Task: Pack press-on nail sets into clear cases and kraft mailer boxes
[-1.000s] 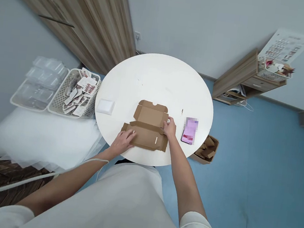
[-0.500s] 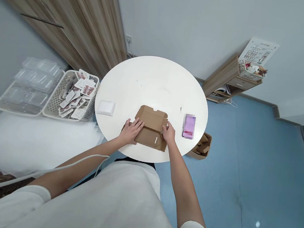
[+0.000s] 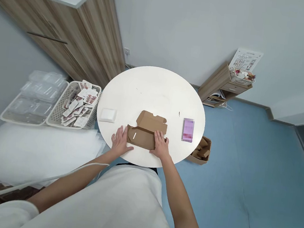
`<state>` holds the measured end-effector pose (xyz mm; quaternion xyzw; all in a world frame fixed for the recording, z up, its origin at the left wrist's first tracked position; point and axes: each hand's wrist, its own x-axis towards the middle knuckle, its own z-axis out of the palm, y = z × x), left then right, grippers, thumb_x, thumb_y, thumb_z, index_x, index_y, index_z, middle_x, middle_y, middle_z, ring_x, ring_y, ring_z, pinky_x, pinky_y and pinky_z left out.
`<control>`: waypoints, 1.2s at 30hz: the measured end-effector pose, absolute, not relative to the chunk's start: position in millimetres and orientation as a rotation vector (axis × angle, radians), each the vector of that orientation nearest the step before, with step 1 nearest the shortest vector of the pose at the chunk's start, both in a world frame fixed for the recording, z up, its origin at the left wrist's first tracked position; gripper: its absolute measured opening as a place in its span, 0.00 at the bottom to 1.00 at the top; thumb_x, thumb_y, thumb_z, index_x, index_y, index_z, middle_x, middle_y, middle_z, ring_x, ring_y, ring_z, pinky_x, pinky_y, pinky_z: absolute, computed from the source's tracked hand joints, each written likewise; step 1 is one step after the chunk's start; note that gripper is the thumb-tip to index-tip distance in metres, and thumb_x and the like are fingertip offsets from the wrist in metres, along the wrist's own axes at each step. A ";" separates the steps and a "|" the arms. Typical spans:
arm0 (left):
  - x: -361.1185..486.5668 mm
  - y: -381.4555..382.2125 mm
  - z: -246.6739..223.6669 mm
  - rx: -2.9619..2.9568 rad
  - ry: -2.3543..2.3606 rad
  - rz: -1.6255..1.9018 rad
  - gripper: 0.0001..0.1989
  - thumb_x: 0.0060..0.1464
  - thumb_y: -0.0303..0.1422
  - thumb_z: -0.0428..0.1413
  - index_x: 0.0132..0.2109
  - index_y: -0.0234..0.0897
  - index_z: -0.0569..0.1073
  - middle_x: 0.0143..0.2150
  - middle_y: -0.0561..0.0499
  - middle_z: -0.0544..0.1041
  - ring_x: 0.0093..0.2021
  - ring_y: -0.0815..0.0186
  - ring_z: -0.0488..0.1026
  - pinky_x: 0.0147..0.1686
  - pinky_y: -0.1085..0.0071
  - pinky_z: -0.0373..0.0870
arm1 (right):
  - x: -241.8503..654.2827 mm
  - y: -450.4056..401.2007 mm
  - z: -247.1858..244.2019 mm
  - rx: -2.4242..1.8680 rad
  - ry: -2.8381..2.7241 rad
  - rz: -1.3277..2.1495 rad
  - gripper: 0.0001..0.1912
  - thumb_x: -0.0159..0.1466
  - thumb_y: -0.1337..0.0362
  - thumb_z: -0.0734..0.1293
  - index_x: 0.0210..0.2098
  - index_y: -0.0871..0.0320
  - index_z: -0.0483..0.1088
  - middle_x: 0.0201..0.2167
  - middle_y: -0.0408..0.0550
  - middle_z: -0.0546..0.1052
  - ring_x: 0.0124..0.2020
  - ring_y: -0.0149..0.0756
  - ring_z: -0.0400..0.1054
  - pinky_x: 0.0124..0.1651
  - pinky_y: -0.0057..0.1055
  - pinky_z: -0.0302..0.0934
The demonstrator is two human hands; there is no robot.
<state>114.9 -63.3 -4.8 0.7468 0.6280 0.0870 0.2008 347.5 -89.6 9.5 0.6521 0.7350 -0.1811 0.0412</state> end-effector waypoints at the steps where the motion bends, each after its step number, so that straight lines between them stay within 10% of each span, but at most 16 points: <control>1: 106.1 -68.1 -9.4 1.957 1.822 0.288 0.54 0.36 0.39 0.61 0.63 0.30 0.37 0.63 0.29 0.43 0.61 0.42 0.44 0.52 0.45 0.48 | 347.1 -89.4 8.4 2.005 2.266 -0.569 0.55 0.47 0.54 0.68 0.62 0.54 0.28 0.63 0.55 0.42 0.63 0.47 0.32 0.56 0.51 0.36; 15: 86.7 -59.3 -23.0 1.424 1.555 0.640 0.17 0.49 0.32 0.51 0.47 0.33 0.69 0.41 0.45 0.73 0.36 0.64 0.71 0.40 0.64 0.67 | 333.8 -92.4 -0.4 2.173 2.304 -0.785 0.54 0.47 0.57 0.69 0.62 0.53 0.29 0.62 0.50 0.48 0.63 0.43 0.36 0.57 0.44 0.44; 36: 96.1 -63.0 7.6 1.602 1.627 0.654 0.16 0.51 0.34 0.49 0.46 0.33 0.70 0.37 0.47 0.74 0.35 0.65 0.71 0.39 0.67 0.67 | 310.4 -84.9 8.9 2.138 2.239 -0.642 0.57 0.44 0.56 0.71 0.61 0.52 0.30 0.61 0.52 0.49 0.62 0.47 0.40 0.56 0.43 0.42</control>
